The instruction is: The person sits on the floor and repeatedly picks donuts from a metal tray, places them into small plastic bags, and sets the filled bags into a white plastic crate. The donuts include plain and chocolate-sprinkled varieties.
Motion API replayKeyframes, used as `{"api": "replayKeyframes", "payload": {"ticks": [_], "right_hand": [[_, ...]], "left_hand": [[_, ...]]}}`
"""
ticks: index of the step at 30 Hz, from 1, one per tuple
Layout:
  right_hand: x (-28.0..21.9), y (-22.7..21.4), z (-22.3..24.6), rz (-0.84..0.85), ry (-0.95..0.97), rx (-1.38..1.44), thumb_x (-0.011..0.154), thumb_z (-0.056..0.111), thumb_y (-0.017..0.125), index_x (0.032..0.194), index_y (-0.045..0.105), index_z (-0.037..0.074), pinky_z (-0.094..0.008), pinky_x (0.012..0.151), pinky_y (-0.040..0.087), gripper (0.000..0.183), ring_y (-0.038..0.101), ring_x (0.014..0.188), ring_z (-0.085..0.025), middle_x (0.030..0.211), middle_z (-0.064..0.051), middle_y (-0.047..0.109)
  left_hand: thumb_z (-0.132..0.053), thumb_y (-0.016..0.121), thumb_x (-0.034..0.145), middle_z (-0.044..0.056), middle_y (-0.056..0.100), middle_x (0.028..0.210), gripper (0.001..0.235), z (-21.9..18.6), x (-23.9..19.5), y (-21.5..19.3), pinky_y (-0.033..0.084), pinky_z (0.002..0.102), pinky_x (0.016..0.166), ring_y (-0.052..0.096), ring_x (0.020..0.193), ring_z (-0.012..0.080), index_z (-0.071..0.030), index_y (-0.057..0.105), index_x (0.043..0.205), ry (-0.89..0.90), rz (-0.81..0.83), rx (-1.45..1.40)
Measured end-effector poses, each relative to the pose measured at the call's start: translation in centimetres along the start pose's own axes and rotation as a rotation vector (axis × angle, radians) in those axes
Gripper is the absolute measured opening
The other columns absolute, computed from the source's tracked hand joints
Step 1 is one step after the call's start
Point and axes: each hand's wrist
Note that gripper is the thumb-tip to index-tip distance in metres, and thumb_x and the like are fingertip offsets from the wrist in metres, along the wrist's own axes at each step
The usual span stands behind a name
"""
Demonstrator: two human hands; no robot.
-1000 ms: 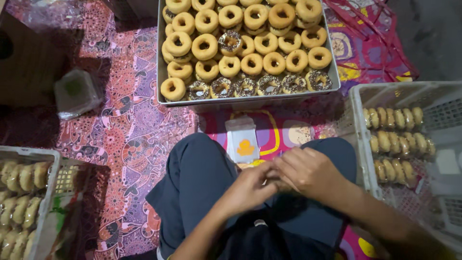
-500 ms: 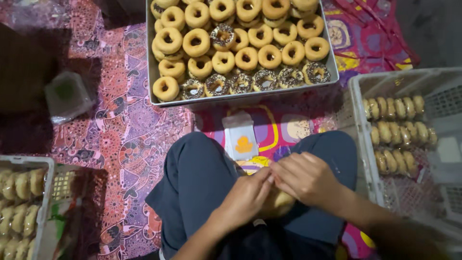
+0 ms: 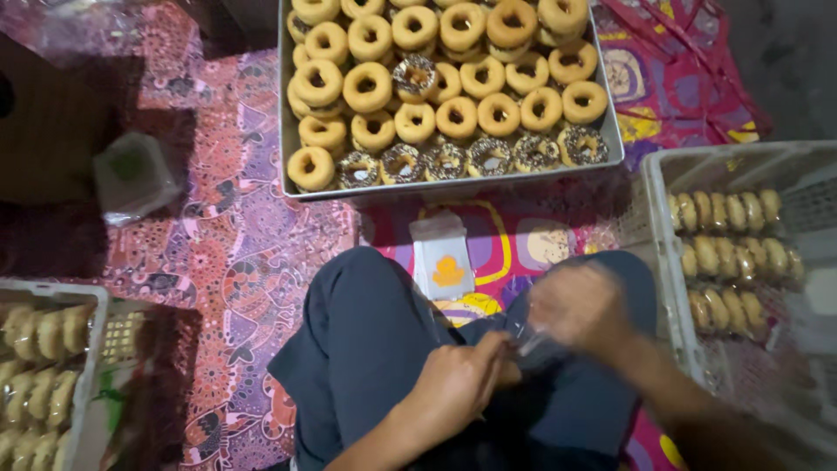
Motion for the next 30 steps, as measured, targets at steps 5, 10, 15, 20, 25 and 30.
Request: {"api": "replayKeyframes", "payload": {"ticks": [5,10,15,20,25,30], "right_hand": [[-1.3,1.4,-3.8,0.660,0.497,-0.288,0.060,0.047,0.091,0.145,0.051,0.017,-0.066,0.111,0.024,0.099,0.024,0.148,-0.044,0.159,-0.019,0.033],[-6.3,6.9,2.3,0.937,0.231,0.944,0.077,0.036,0.090,0.126,0.069,0.010,-0.043,0.107,0.055,0.060,0.071,0.123,-0.027,0.125,-0.010,0.076],[-5.4,11.4,7.4,0.043,0.625,1.765,0.085,0.007,0.087,0.109,0.072,-0.002,-0.040,0.093,0.057,0.030,0.070,0.107,-0.026,0.118,-0.016,0.071],[-2.2,16.5,10.2,-0.297,1.079,1.842,0.095,0.016,0.072,0.116,0.072,-0.001,-0.030,0.095,0.053,0.027,0.067,0.107,-0.016,0.114,-0.010,0.072],[2.1,22.4,8.1,-0.082,0.807,1.351,0.096,0.013,0.071,0.107,0.080,0.000,-0.029,0.080,0.051,0.020,0.066,0.089,-0.015,0.095,-0.005,0.076],[1.3,27.0,10.4,0.034,0.678,1.012,0.087,0.010,0.080,0.099,0.083,0.000,-0.029,0.070,0.054,0.015,0.068,0.076,-0.013,0.083,-0.004,0.075]], "left_hand": [[-0.011,0.061,0.096,0.016,0.071,0.115,0.015,0.5,0.1,-2.4,0.053,0.050,0.087,0.067,0.107,0.0420,-0.013,0.063,0.110,0.143,0.107,0.007],[-0.013,0.068,0.093,0.021,0.042,0.164,0.016,2.6,2.5,-1.1,0.029,0.053,0.121,0.024,0.153,0.0528,-0.015,0.073,0.108,0.428,0.246,-0.081],[-0.028,0.055,0.102,0.020,0.063,0.140,0.040,5.9,1.1,1.7,0.047,0.041,0.113,0.060,0.132,0.0295,-0.003,0.065,0.131,-0.100,-0.217,-1.212],[-0.015,0.057,0.105,0.014,0.074,0.110,0.023,8.1,-1.9,4.0,0.054,0.033,0.089,0.068,0.099,0.0220,0.002,0.073,0.111,-0.316,-0.807,-0.545],[-0.014,0.058,0.104,0.011,0.066,0.103,0.015,13.0,-5.5,0.0,0.051,0.032,0.085,0.063,0.094,0.0204,-0.001,0.066,0.105,-0.360,-1.028,-0.017],[-0.017,0.063,0.099,0.009,0.072,0.086,0.018,16.5,-11.6,0.3,0.053,0.030,0.068,0.066,0.076,0.0137,-0.001,0.069,0.104,-0.709,-0.853,0.091]]}}
Point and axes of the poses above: each hand's wrist, its own x-axis towards the middle knuckle, its own y-axis out of the palm, z = x × y
